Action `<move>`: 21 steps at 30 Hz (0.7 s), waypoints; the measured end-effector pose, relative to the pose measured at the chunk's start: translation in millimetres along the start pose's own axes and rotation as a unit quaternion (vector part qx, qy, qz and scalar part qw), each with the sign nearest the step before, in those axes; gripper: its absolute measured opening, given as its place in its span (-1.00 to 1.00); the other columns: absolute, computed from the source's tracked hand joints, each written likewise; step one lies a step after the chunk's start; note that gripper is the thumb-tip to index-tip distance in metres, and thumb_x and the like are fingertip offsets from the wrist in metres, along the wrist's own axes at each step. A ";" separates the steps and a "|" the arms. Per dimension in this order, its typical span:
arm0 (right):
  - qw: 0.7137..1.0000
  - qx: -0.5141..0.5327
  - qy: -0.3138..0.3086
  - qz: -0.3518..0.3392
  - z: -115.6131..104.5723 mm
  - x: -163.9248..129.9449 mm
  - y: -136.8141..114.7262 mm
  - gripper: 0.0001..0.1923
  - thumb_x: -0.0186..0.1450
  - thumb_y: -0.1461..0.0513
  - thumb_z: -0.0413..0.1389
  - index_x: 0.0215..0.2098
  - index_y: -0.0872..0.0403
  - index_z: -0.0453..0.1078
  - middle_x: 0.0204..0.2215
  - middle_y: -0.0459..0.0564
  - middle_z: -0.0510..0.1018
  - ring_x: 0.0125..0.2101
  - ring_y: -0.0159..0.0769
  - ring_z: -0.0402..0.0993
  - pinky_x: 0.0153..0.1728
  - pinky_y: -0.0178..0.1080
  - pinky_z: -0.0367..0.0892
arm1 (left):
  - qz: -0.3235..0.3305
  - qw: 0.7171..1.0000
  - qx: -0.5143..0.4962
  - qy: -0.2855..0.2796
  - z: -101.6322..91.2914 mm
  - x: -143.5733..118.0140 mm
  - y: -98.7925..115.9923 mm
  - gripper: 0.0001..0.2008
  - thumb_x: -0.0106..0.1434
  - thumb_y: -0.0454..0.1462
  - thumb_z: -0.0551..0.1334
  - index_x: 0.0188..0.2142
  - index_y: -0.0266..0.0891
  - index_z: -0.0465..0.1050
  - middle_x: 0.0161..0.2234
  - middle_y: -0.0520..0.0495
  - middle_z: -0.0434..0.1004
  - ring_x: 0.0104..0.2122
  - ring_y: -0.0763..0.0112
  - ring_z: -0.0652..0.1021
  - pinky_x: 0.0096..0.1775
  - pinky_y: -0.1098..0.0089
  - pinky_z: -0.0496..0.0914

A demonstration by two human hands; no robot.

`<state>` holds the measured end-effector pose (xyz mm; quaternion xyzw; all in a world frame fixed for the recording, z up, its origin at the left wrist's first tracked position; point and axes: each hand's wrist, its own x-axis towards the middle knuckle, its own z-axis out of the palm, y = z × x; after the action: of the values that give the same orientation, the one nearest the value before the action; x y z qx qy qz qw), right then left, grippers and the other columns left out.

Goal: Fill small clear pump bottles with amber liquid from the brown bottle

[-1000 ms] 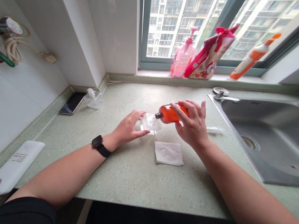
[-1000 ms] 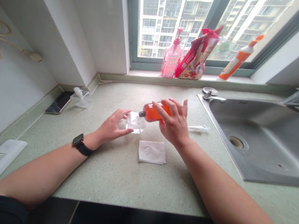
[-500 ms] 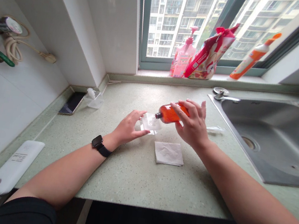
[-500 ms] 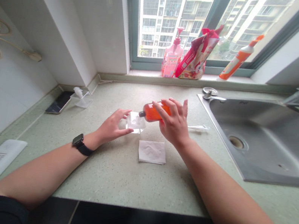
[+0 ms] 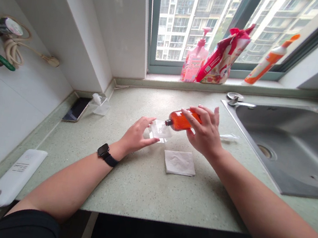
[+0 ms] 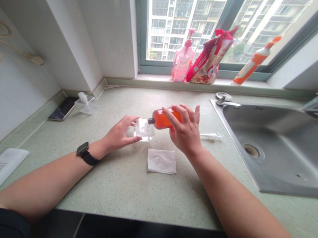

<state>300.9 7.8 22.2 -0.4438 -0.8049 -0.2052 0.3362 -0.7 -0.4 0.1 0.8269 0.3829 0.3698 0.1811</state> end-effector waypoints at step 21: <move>0.999 0.035 -0.013 0.010 -2.8 1.0 -1.7 0.06 0.30 0.42 0.17 0.56 -0.47 -0.07 0.28 0.01 0.41 0.33 0.20 0.29 0.45 0.58 -0.11 | -0.009 1.000 0.005 -0.002 -0.9 0.1 3.5 -0.31 0.35 0.01 0.46 0.35 -0.10 0.31 0.20 -0.25 0.53 0.06 0.07 0.64 0.12 -0.01 0.56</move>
<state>300.2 5.7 24.9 -0.4427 -0.8113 -0.1679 0.3428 0.4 -2.6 2.8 0.8253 0.3917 0.3644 0.1807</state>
